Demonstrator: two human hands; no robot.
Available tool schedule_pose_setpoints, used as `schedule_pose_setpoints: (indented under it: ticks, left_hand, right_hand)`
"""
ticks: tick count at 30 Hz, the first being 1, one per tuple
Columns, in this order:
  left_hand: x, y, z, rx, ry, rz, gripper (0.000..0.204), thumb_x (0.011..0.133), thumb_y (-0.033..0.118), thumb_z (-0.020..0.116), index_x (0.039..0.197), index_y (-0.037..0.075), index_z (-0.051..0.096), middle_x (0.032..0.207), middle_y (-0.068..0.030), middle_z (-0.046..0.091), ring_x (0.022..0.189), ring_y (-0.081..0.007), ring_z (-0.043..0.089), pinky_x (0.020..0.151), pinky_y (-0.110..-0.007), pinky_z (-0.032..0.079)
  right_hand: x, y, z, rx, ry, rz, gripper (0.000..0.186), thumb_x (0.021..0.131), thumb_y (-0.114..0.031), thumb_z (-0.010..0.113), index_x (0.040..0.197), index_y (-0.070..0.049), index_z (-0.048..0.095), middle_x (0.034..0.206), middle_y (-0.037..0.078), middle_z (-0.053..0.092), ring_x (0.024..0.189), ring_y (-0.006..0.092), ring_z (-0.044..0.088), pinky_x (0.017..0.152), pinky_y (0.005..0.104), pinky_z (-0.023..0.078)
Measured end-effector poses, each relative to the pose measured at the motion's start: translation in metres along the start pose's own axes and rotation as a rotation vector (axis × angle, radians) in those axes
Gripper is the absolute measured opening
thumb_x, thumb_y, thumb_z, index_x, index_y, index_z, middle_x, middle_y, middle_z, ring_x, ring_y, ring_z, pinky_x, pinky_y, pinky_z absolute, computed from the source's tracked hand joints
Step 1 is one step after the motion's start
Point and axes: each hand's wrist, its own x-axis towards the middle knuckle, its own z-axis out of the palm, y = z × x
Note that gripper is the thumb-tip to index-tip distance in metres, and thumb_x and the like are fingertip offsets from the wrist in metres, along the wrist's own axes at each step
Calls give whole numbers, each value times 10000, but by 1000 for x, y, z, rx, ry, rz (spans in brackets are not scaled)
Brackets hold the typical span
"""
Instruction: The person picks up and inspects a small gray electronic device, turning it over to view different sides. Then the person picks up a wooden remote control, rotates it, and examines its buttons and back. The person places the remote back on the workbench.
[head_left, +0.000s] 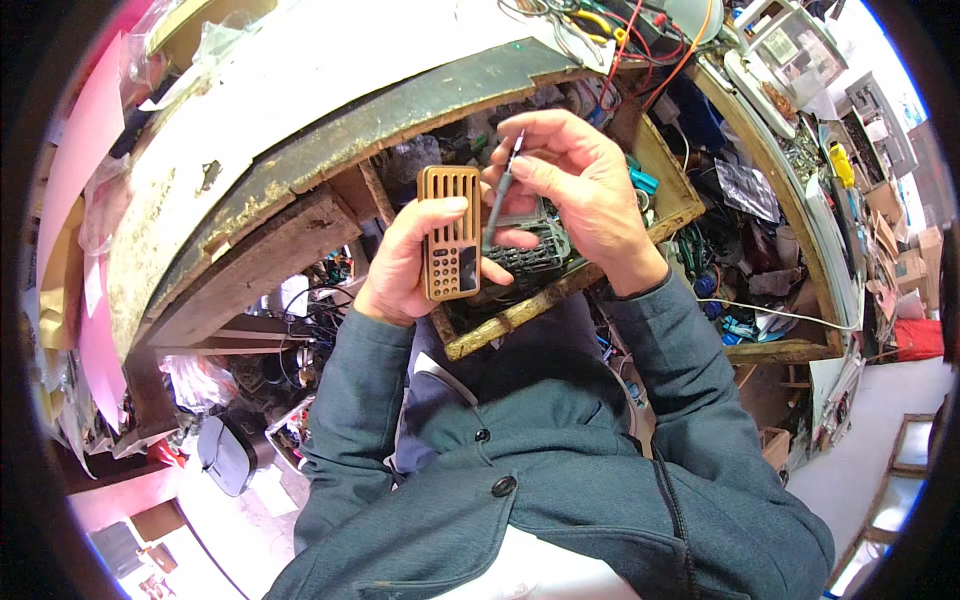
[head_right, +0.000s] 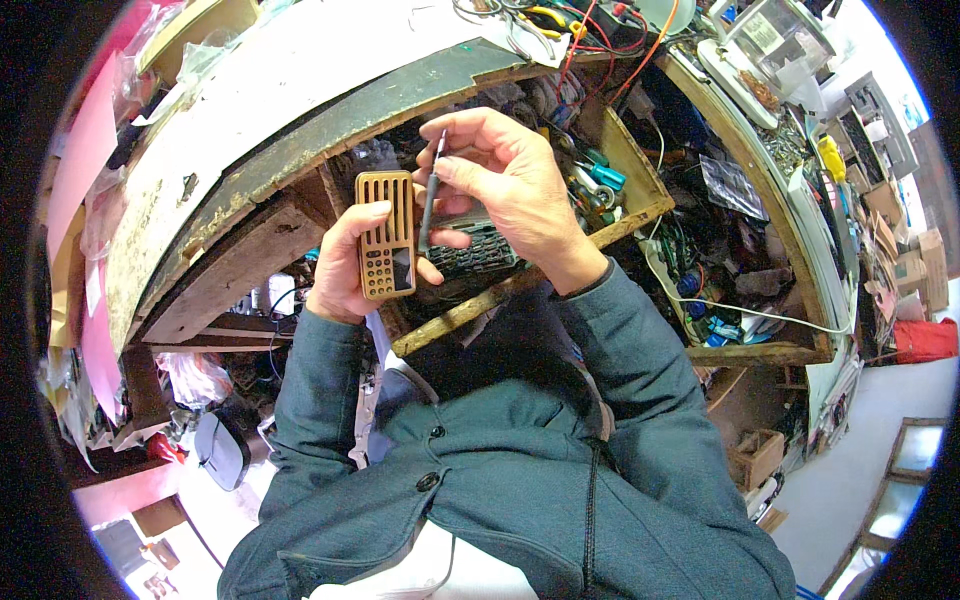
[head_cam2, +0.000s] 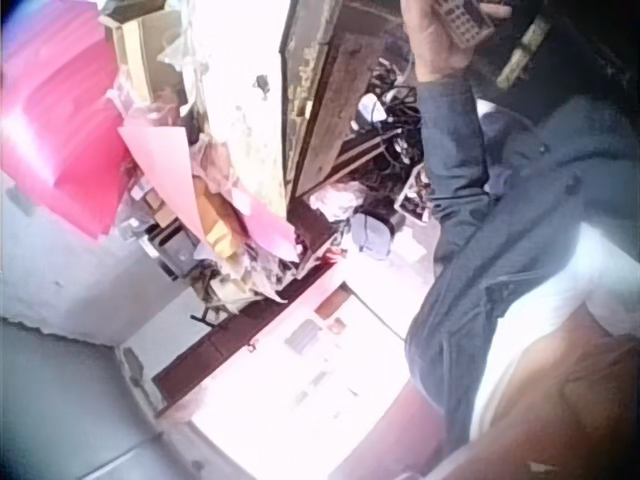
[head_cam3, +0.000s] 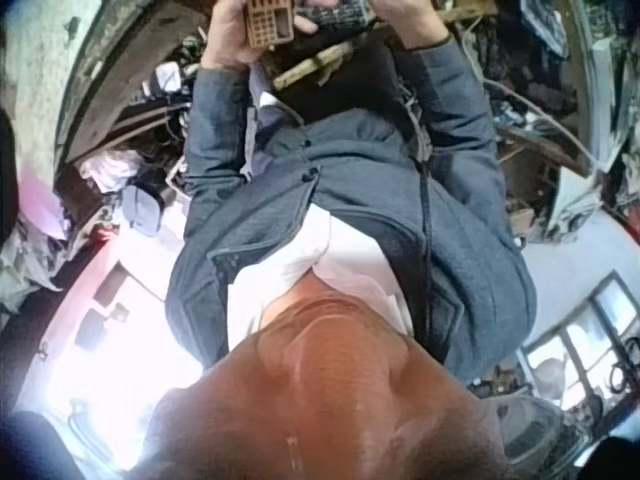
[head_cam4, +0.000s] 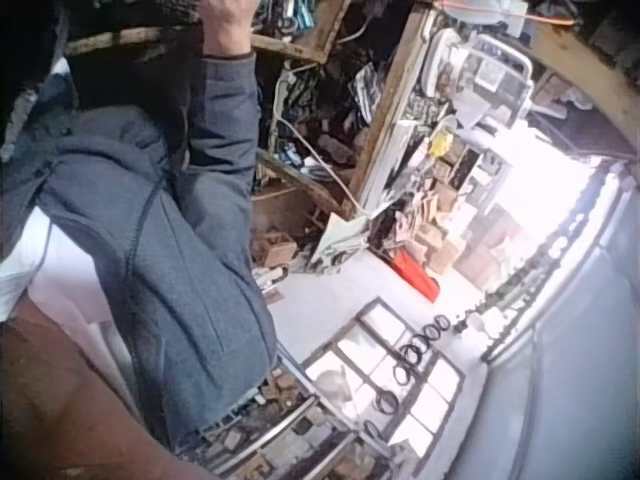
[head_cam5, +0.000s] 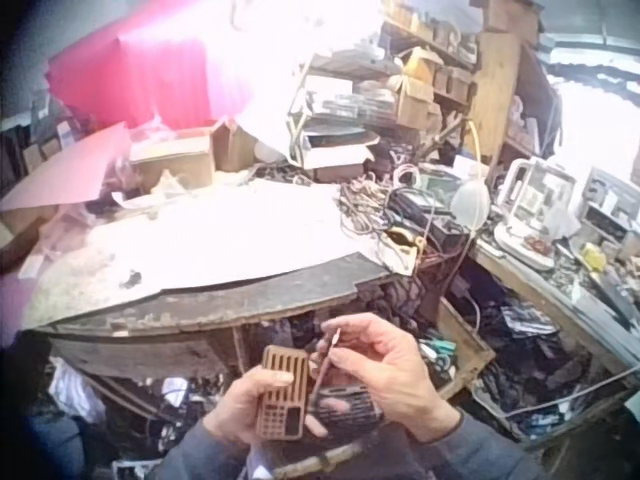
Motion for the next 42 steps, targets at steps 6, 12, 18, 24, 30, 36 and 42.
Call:
schedule_pose_setpoints:
  ticks: [6, 12, 18, 24, 30, 36, 42]
  left_hand:
    - [-7, -3, -12, 51, 36, 18, 480, 917, 293, 631, 1263, -28, 543, 1069, -214, 664, 870, -285, 703, 693, -398, 643]
    - [-24, 1, 2, 187, 16, 45, 546, 889, 267, 677, 1289, -76, 535, 1111, -230, 653, 821, -235, 699, 727, -398, 635]
    - [-39, 11, 11, 270, -2, -6, 594, 864, 291, 694, 1296, -98, 572, 1063, -224, 679, 660, -202, 670, 582, -302, 577]
    - [-42, 7, 3, 241, 121, -3, 564, 887, 295, 662, 1273, -109, 588, 988, -185, 687, 648, -192, 657, 579, -302, 566]
    - [-35, 1, 6, 302, 143, 36, 547, 886, 289, 661, 1251, -113, 590, 964, -192, 687, 646, -214, 666, 580, -315, 565]
    - [-39, 0, -1, 246, 99, 128, 555, 892, 279, 638, 1253, -137, 566, 978, -230, 668, 660, -235, 670, 590, -331, 571]
    - [-35, -7, -4, 192, 137, 187, 574, 900, 276, 619, 1274, -153, 550, 1004, -263, 651, 677, -242, 672, 600, -350, 585]
  right_hand:
    - [1, 0, -5, -82, -18, 8, 167, 965, -63, 677, 1118, 6, 685, 975, 80, 724, 883, 128, 698, 773, 258, 591]
    - [-8, -32, -16, -303, -182, 87, 87, 941, -68, 710, 985, 7, 712, 829, 32, 706, 708, 76, 644, 635, 219, 524]
    - [-13, -29, -18, -480, -257, 56, 104, 954, -87, 700, 921, 10, 681, 762, 9, 663, 684, 72, 618, 610, 234, 497]
    - [-12, -16, -25, -733, -333, -141, 102, 931, -93, 707, 925, -1, 665, 715, 64, 644, 628, 119, 610, 585, 269, 488]
    - [-18, -2, -32, -767, -175, -176, 89, 916, -80, 696, 898, -2, 655, 720, 86, 635, 635, 162, 613, 603, 296, 488]
    - [-27, -4, -71, -732, -54, 23, 78, 928, -62, 667, 936, 15, 679, 781, 26, 655, 709, 91, 601, 651, 258, 493]
    - [-36, 9, -91, -989, -198, 181, 87, 865, -36, 689, 919, 31, 679, 791, 50, 667, 747, 112, 600, 702, 287, 500]
